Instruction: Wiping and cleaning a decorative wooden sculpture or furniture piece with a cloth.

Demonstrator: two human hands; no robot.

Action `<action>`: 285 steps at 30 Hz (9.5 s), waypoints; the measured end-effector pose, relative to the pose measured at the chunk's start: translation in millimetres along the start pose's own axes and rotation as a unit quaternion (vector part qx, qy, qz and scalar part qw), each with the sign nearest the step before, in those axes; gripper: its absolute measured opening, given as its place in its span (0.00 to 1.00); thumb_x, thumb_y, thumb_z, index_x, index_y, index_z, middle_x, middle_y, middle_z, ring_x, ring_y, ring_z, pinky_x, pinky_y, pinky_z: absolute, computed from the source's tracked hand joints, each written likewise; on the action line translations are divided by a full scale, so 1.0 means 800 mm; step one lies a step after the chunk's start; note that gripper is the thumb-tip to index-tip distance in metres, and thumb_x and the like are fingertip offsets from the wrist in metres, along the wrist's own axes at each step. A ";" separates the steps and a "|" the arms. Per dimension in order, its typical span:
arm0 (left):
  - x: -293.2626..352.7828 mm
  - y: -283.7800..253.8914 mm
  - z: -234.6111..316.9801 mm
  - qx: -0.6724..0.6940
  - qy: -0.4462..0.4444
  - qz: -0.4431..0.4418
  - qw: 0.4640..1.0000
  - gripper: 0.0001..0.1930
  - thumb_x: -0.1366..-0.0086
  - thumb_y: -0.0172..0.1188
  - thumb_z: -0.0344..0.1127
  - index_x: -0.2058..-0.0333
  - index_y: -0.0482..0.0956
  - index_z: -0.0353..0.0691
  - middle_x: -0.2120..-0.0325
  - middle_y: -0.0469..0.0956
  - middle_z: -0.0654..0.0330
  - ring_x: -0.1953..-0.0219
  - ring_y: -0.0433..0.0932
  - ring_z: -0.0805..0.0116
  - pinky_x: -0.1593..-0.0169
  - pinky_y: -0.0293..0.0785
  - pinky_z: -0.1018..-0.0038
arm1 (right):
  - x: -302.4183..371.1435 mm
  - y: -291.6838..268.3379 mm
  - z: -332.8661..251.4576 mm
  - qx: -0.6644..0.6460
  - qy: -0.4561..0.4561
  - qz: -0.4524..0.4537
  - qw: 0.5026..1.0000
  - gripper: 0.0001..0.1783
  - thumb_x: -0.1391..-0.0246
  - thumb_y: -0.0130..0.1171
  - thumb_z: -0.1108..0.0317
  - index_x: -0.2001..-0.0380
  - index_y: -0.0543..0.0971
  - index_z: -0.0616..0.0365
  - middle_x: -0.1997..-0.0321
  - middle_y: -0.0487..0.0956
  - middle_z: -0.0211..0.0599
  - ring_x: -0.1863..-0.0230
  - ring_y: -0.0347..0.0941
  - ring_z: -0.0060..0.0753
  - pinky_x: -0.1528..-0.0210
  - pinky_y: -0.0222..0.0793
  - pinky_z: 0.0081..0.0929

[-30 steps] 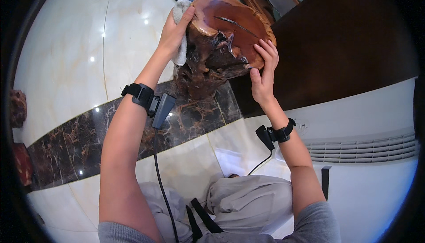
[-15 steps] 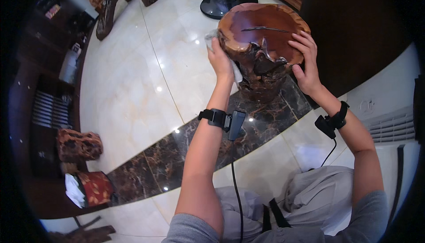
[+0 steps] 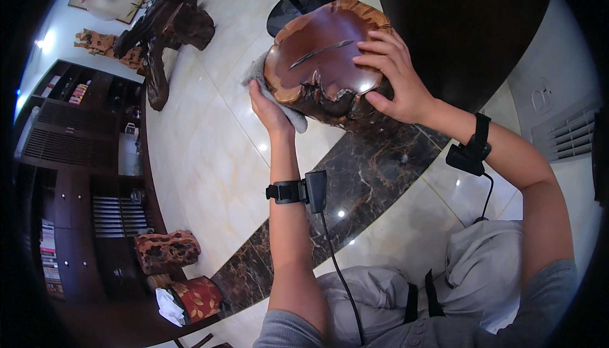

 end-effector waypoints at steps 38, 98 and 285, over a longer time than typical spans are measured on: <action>0.012 -0.084 -0.143 0.038 -0.189 -0.040 0.980 0.28 0.35 0.36 0.54 0.46 0.58 0.39 0.51 0.66 0.58 0.50 0.66 0.64 0.47 0.63 0.68 | -0.003 -0.003 0.000 0.007 -0.010 -0.009 1.000 0.26 0.58 0.53 0.55 0.53 0.67 0.51 0.47 0.62 0.39 0.39 0.49 0.46 0.37 0.35 0.50; 0.030 -0.052 -0.131 0.164 -0.247 0.046 0.954 0.27 0.36 0.32 0.51 0.46 0.59 0.37 0.47 0.63 0.52 0.44 0.60 0.58 0.42 0.55 0.65 | -0.002 0.005 0.017 0.062 -0.081 0.013 0.995 0.27 0.51 0.45 0.48 0.52 0.64 0.54 0.47 0.62 0.42 0.40 0.50 0.47 0.39 0.40 0.45; -0.011 0.017 0.041 -0.220 -0.104 0.079 0.967 0.23 0.40 0.46 0.53 0.60 0.72 0.38 0.66 0.74 0.59 0.63 0.74 0.69 0.57 0.69 0.74 | 0.001 0.001 0.008 -0.330 0.098 0.118 0.931 0.28 0.45 0.37 0.62 0.43 0.54 0.65 0.39 0.55 0.51 0.36 0.48 0.41 0.38 0.43 0.29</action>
Point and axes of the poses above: each hand's wrist, its own x-axis away from the middle knuckle, its own y-axis out of the palm, z = x × y, the point moved 1 cm from there along -x, towards the middle knuckle
